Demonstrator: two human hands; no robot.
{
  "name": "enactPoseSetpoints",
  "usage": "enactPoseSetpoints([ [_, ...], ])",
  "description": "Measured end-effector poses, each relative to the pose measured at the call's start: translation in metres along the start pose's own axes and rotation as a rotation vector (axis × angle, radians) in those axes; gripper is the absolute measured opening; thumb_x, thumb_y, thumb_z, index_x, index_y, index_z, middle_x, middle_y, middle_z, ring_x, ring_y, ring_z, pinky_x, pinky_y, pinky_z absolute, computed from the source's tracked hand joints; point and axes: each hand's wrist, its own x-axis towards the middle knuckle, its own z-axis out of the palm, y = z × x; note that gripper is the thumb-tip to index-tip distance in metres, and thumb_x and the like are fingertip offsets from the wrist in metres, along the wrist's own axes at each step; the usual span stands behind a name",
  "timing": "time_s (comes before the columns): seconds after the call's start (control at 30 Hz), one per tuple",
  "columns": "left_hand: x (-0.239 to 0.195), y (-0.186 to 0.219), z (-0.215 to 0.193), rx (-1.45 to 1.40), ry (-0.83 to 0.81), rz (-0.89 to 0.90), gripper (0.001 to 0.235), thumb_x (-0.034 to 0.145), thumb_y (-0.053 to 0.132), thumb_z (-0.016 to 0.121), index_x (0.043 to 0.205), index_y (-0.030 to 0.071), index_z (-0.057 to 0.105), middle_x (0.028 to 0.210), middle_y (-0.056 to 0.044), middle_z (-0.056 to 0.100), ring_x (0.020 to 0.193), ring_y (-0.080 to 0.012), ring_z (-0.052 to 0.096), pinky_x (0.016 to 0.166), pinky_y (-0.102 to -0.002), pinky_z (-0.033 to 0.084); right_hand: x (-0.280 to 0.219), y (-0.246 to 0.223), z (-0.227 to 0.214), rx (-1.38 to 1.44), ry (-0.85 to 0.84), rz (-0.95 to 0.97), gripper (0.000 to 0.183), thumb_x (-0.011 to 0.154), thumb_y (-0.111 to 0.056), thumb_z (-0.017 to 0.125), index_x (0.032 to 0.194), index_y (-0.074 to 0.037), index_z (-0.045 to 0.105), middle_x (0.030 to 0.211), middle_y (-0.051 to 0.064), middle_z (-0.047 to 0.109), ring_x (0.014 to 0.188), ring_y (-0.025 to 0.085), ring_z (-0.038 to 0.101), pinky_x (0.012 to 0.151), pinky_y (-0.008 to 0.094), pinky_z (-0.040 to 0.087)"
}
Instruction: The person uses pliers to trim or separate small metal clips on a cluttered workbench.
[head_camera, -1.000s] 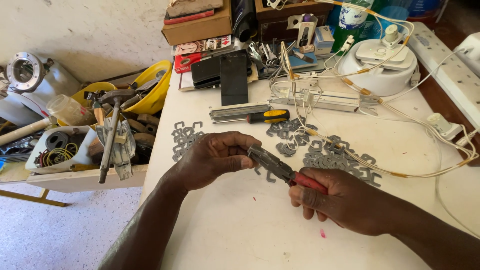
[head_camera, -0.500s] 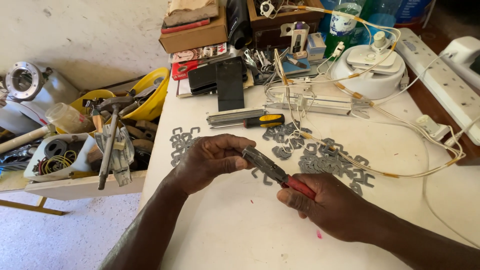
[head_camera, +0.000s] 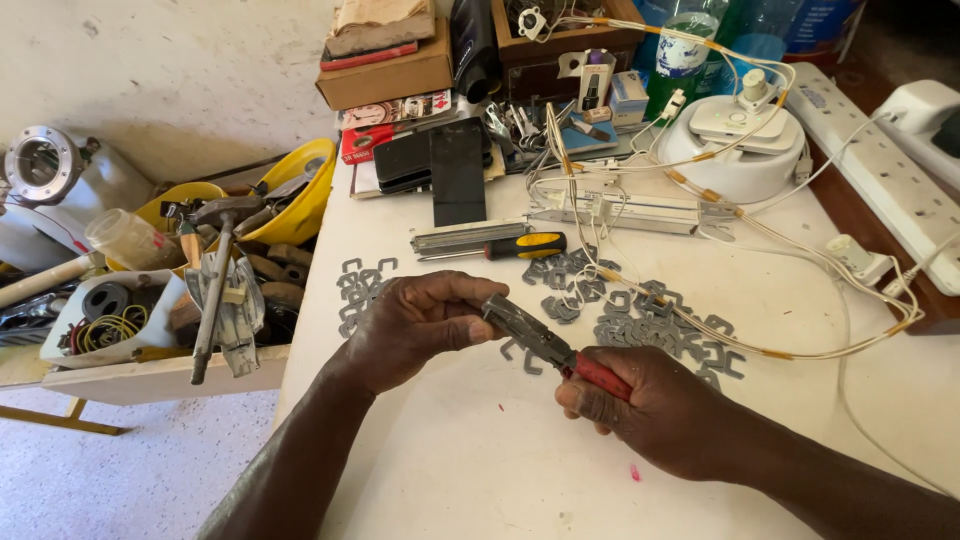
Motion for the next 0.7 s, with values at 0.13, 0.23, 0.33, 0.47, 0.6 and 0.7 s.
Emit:
enactPoseSetpoints([
  [0.13,0.001,-0.002,0.001,0.001,-0.024,0.008,0.039,0.094,-0.001,0.077,0.132,-0.004,0.069,0.123,-0.021,0.078,0.111,-0.032,0.079,0.103,-0.043,0.067,-0.002,-0.014,-0.012,-0.046,-0.074,0.19,0.03,0.095,-0.038,0.071,0.092,-0.01,0.081,0.087,0.004,0.078,0.076,0.016,0.07,0.074,0.032,0.06],
  [0.23,-0.002,0.001,0.006,0.017,-0.038,0.019,0.04,0.096,0.002,0.078,0.134,-0.003,0.068,0.117,-0.019,0.079,0.103,-0.0279,0.079,0.097,-0.041,0.068,-0.002,-0.011,-0.008,0.071,-0.102,0.125,0.031,0.094,-0.032,0.072,0.101,-0.005,0.084,0.093,0.007,0.08,0.085,0.019,0.077,0.075,0.034,0.066],
  [0.33,0.0,0.002,0.008,0.043,-0.038,0.028,0.039,0.096,0.002,0.077,0.133,-0.005,0.067,0.118,-0.019,0.078,0.107,-0.0275,0.078,0.1,-0.041,0.068,-0.004,-0.011,-0.011,0.039,-0.123,0.151,0.028,0.096,-0.034,0.07,0.095,-0.007,0.079,0.092,0.004,0.078,0.084,0.017,0.075,0.074,0.034,0.064],
  [0.47,0.001,0.002,0.009,0.025,-0.019,0.004,0.04,0.096,0.002,0.076,0.134,-0.004,0.068,0.12,-0.019,0.078,0.11,-0.0288,0.078,0.104,-0.044,0.066,-0.004,-0.012,-0.008,0.022,-0.099,0.142,0.032,0.096,-0.038,0.068,0.094,-0.008,0.078,0.088,0.004,0.076,0.078,0.016,0.071,0.071,0.032,0.062],
  [0.6,0.002,0.0,0.012,0.055,0.077,-0.011,0.043,0.093,0.006,0.079,0.134,-0.003,0.07,0.117,-0.016,0.08,0.105,-0.0238,0.078,0.101,-0.04,0.067,0.0,0.001,-0.002,-0.025,0.007,-0.043,0.031,0.098,-0.037,0.073,0.083,-0.01,0.075,0.07,0.002,0.065,0.065,0.015,0.063,0.064,0.03,0.053],
  [0.7,0.002,-0.005,0.011,0.017,0.059,0.026,0.04,0.094,0.006,0.08,0.132,-0.001,0.071,0.118,-0.015,0.08,0.108,-0.0257,0.078,0.101,-0.044,0.068,0.003,0.013,0.002,-0.132,0.05,-0.136,0.036,0.1,-0.044,0.071,0.079,-0.015,0.07,0.07,-0.003,0.053,0.066,0.014,0.051,0.065,0.032,0.044],
])
